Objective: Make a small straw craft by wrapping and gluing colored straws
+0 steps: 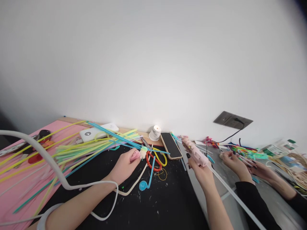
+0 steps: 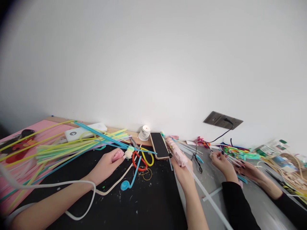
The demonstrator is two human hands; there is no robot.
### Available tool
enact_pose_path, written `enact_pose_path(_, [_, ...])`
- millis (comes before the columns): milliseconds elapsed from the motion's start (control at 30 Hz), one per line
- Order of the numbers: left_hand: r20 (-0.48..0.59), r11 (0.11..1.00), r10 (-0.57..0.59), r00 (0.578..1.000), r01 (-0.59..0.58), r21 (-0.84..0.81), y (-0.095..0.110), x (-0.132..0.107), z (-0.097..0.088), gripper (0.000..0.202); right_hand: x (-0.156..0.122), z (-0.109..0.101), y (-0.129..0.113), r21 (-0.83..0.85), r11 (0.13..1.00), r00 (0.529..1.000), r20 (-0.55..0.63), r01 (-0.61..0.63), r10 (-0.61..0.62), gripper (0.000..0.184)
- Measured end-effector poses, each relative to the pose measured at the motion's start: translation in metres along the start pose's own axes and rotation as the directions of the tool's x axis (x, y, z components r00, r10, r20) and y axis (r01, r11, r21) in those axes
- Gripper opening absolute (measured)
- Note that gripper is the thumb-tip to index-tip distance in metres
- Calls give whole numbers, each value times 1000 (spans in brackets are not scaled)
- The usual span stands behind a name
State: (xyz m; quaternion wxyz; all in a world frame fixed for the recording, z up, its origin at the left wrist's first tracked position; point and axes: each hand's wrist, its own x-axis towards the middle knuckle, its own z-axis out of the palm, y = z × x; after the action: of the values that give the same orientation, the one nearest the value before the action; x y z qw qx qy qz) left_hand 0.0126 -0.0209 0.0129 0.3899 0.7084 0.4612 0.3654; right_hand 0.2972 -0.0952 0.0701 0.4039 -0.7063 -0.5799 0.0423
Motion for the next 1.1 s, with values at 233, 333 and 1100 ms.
enact_pose_path(233, [15,997,36,999,-37,72,-1,0,-2,22,-12,59,-14,596,757,886,461,-267,-50,38])
enact_pose_path(333, [18,982,57,998,-60,179,-3,1,-3,25,-23,80,-19,593,740,835,545,-319,-77,38])
enact_pose_path(1100, [39,925,95,995,-103,366,-7,-1,0,29,-42,94,-29,565,767,788,602,-304,-131,27])
